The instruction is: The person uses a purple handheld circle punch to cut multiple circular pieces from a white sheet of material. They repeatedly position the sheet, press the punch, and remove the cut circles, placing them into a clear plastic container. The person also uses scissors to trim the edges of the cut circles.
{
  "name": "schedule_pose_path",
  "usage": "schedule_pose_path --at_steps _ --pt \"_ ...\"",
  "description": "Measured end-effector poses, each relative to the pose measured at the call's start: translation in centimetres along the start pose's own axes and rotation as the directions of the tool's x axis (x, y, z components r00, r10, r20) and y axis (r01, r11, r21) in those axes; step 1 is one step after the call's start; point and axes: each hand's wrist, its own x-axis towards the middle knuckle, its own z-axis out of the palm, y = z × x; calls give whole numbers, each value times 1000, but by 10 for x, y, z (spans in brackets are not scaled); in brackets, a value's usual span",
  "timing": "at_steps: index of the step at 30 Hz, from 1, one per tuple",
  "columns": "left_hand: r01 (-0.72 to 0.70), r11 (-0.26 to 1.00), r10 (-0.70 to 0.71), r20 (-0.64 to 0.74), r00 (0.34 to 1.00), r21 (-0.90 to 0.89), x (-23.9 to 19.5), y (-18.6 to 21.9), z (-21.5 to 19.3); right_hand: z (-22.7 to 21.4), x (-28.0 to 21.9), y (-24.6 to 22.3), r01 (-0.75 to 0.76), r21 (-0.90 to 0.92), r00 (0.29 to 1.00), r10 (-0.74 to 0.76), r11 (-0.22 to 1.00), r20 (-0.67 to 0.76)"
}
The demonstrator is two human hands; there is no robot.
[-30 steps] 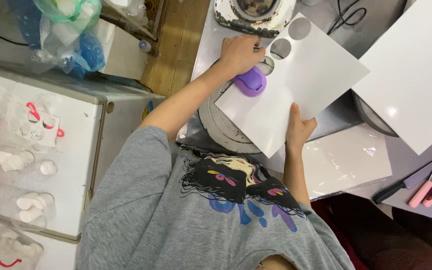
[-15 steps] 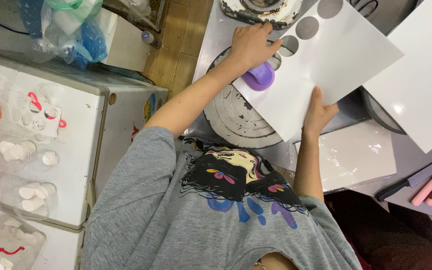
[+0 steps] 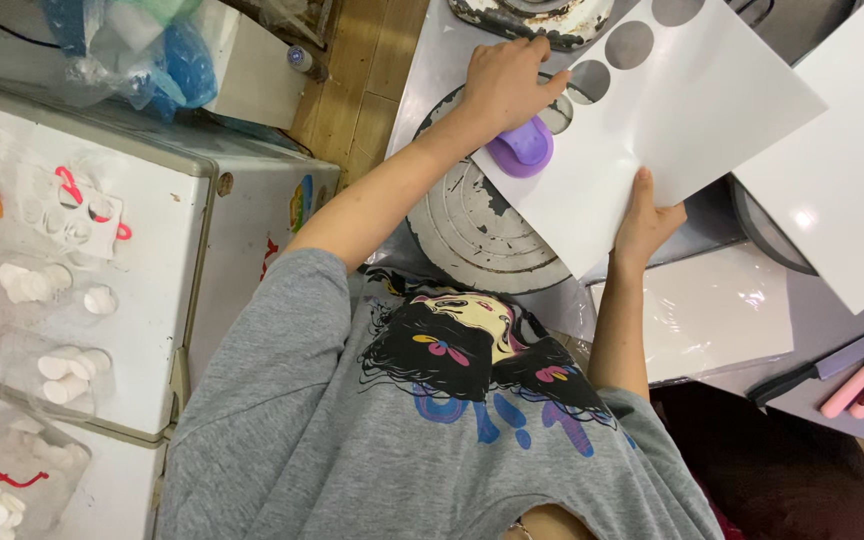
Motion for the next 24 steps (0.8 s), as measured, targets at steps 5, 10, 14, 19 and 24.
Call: schedule_pose_path --at_steps 5,10,14,19,24 --pt "54 999 -54 47 997 4 0 -2 4 -1 -5 -2 -22 15 1000 22 1000 1" --pt "109 994 -107 171 979 -1 9 -18 19 2 -2 1 -56 45 998 58 997 -31" --pt "42 999 -39 130 991 -24 10 -26 24 -3 -7 2 -51 4 998 51 999 -28" --pt "10 1000 -9 95 995 -10 3 -12 14 -5 -2 5 -45 48 999 46 998 -19" --pt "85 989 -72 116 991 -117 1 -5 11 -18 5 5 16 36 1000 -15 999 -15"
